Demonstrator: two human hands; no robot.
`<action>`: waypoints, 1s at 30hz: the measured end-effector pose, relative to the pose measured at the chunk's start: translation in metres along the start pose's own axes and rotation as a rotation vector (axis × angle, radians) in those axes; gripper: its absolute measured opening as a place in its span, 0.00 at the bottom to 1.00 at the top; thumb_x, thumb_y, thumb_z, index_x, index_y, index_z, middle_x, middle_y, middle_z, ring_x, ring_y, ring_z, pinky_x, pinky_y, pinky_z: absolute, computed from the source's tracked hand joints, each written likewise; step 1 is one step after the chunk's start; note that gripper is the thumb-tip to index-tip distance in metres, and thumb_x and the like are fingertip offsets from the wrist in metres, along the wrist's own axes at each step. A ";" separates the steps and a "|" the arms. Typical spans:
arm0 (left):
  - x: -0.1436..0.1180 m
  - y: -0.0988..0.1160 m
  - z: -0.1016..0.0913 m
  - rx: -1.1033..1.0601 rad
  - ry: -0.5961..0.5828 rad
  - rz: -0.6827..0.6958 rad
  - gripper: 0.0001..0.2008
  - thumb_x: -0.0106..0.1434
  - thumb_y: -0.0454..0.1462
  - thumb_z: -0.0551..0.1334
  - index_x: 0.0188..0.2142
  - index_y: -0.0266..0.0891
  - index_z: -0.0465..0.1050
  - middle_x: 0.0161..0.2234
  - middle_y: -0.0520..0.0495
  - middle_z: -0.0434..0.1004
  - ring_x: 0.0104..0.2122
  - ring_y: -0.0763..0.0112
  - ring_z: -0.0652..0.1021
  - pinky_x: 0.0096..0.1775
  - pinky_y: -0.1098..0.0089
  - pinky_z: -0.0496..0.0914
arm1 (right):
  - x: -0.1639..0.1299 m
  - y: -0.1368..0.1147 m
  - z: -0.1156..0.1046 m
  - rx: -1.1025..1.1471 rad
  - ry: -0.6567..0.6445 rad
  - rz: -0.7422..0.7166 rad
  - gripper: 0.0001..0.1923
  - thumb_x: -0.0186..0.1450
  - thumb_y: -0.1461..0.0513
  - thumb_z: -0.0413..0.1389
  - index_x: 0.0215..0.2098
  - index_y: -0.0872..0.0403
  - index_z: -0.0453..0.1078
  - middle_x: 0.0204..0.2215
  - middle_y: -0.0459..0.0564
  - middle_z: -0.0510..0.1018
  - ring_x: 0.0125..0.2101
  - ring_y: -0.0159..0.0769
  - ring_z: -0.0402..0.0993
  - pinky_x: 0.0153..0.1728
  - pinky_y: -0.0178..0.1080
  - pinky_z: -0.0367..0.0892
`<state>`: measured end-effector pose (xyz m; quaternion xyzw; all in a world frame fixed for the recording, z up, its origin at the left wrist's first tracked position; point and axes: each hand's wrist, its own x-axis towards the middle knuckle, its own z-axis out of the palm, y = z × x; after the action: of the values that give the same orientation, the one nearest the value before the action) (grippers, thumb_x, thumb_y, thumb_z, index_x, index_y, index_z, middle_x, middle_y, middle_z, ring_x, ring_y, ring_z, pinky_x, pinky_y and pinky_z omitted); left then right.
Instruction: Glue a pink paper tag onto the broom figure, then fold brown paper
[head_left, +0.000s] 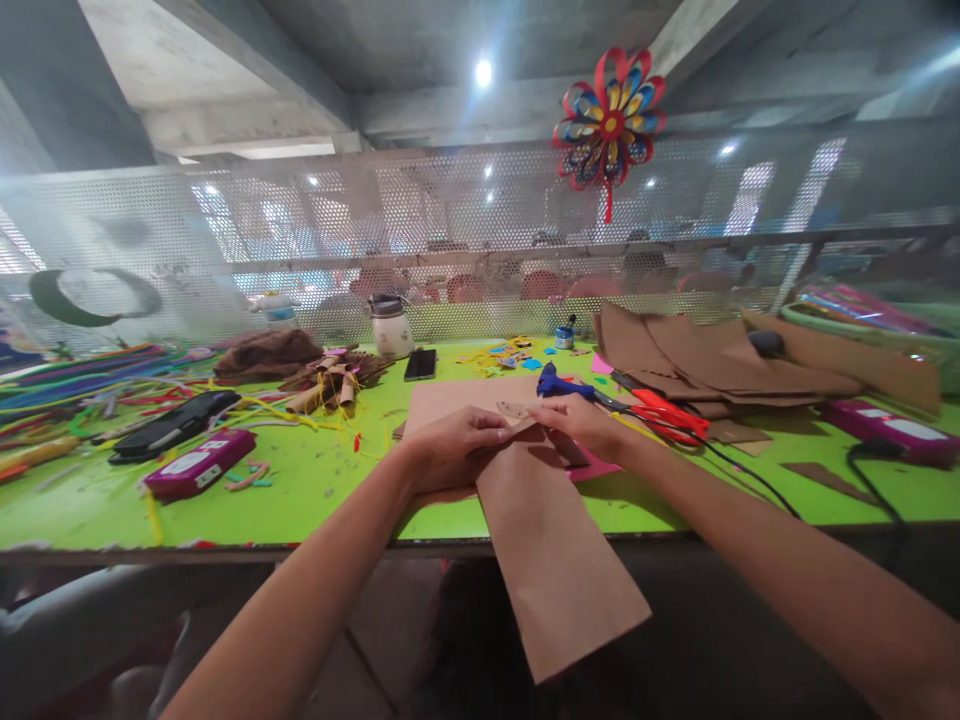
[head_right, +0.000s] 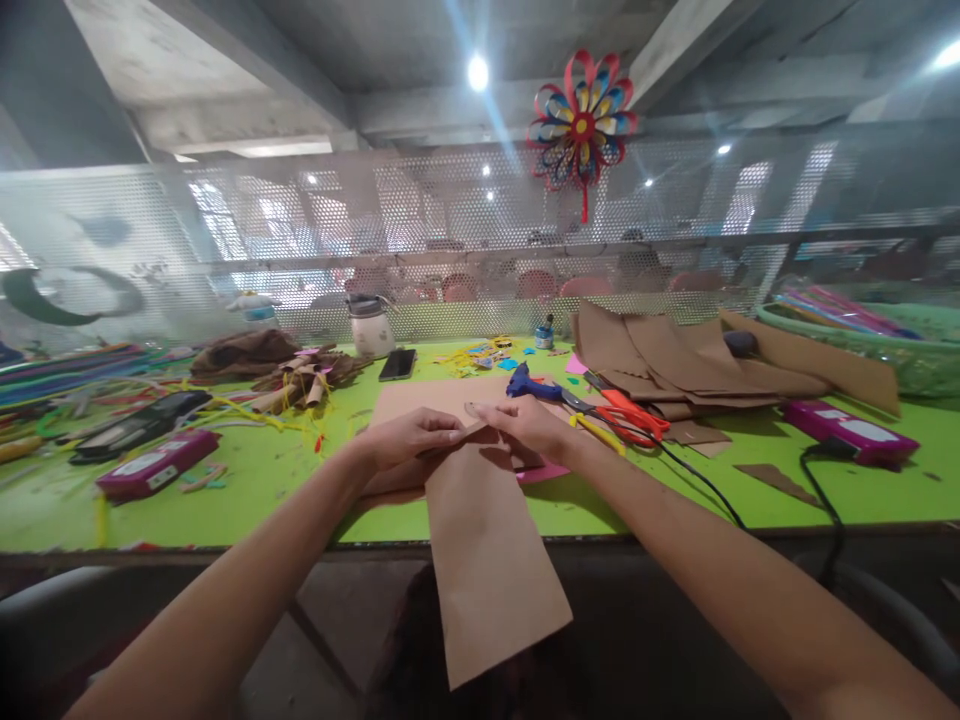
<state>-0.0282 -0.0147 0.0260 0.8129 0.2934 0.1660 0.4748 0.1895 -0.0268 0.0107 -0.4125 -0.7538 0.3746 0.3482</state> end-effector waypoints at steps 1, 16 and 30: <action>0.001 0.000 0.001 0.003 -0.004 0.005 0.14 0.61 0.44 0.56 0.35 0.34 0.72 0.32 0.48 0.73 0.31 0.73 0.69 0.36 0.72 0.62 | 0.000 0.001 0.001 -0.016 -0.013 0.018 0.23 0.60 0.47 0.50 0.27 0.59 0.71 0.20 0.46 0.69 0.21 0.30 0.62 0.23 0.34 0.57; 0.005 0.001 0.008 0.269 0.066 0.076 0.17 0.62 0.43 0.53 0.43 0.35 0.72 0.38 0.46 0.75 0.36 0.67 0.72 0.38 0.71 0.63 | 0.006 0.016 0.006 0.346 0.051 0.153 0.18 0.47 0.53 0.65 0.20 0.57 0.66 0.15 0.41 0.66 0.17 0.25 0.58 0.18 0.31 0.52; 0.005 0.004 0.009 0.309 0.133 0.140 0.13 0.63 0.41 0.53 0.38 0.35 0.72 0.36 0.47 0.75 0.35 0.70 0.73 0.38 0.72 0.64 | 0.007 0.012 0.002 0.388 0.144 0.096 0.16 0.46 0.53 0.64 0.22 0.59 0.69 0.19 0.43 0.71 0.20 0.27 0.63 0.24 0.33 0.57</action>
<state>-0.0182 -0.0184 0.0247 0.8819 0.2889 0.2048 0.3113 0.1887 -0.0167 0.0013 -0.3989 -0.6201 0.4988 0.4556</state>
